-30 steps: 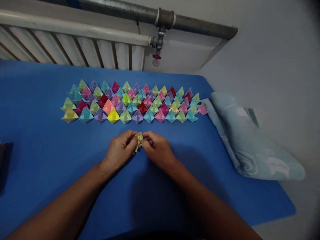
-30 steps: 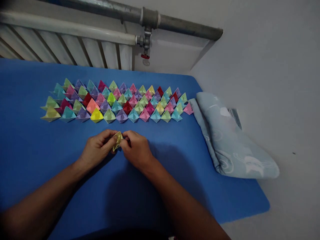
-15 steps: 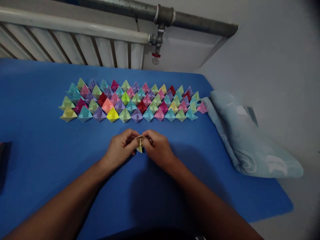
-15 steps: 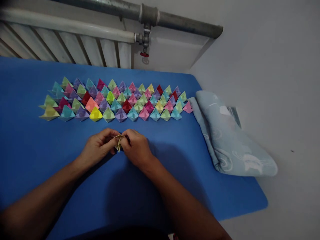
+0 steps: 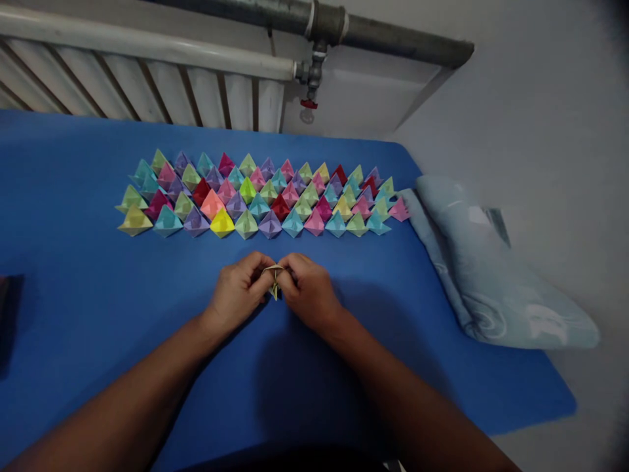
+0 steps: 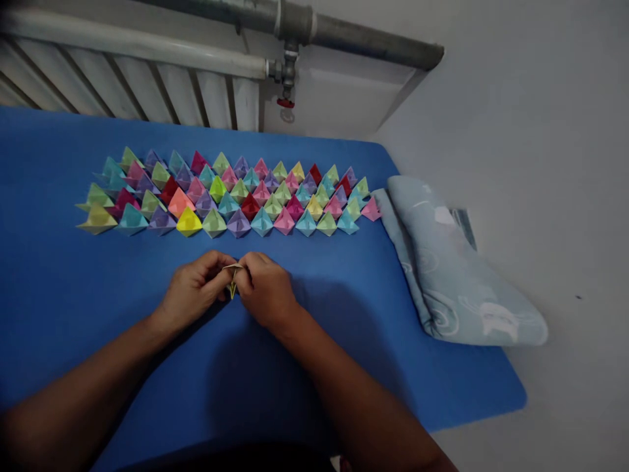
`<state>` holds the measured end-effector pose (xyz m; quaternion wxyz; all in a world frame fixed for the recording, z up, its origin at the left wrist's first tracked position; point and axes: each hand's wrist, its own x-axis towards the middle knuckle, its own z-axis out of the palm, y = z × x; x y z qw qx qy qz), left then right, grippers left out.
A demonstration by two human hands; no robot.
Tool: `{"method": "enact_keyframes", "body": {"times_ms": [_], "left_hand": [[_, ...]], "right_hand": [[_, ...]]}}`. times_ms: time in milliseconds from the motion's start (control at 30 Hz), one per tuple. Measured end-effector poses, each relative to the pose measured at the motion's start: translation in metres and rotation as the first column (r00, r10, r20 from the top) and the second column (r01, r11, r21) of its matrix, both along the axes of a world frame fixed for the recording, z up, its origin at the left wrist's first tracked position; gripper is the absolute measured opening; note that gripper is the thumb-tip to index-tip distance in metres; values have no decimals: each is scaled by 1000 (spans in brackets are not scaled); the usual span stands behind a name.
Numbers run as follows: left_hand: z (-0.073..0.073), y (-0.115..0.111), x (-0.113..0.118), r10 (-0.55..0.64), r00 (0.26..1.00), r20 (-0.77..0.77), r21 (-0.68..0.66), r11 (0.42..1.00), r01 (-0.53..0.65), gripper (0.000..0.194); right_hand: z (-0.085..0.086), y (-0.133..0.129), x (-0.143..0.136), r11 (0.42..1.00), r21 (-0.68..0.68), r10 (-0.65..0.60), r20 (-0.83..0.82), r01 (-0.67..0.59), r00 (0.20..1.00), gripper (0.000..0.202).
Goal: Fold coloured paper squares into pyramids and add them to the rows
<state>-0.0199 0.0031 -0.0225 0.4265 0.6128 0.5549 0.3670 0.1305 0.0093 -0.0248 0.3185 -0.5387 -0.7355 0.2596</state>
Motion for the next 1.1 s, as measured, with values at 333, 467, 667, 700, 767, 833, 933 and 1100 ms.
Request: {"method": "enact_keyframes", "body": {"times_ms": [333,467,667,700,767,833,933,1100], "left_hand": [[-1,-1,-1,22,995,-96,56,998,-17,15],[-4,-1,-2,26,995,-100,70,997,-19,14],[-5,0,0,28,996,89,-61,998,-23,17],[-4,1,1,44,989,140,-95,995,-31,18],[-2,3,3,85,967,238,-146,988,-51,19],[1,6,4,133,934,332,-178,981,-76,20],[4,10,4,202,871,448,-228,968,-107,30],[7,12,3,288,819,497,-290,944,-157,26]], "right_hand": [[-1,1,-1,1000,8,5,-29,-5,1000,15],[-1,2,-1,1000,15,-17,-58,18,998,15],[1,4,-1,998,-56,-37,-129,30,991,14],[1,4,0,994,-103,-49,-183,31,982,12],[3,4,2,979,-203,-86,-304,23,949,9],[5,3,5,966,-257,-126,-388,24,913,11],[10,1,7,973,-225,-147,-401,58,904,13],[10,-6,3,994,-109,-52,-260,24,964,17]]}}
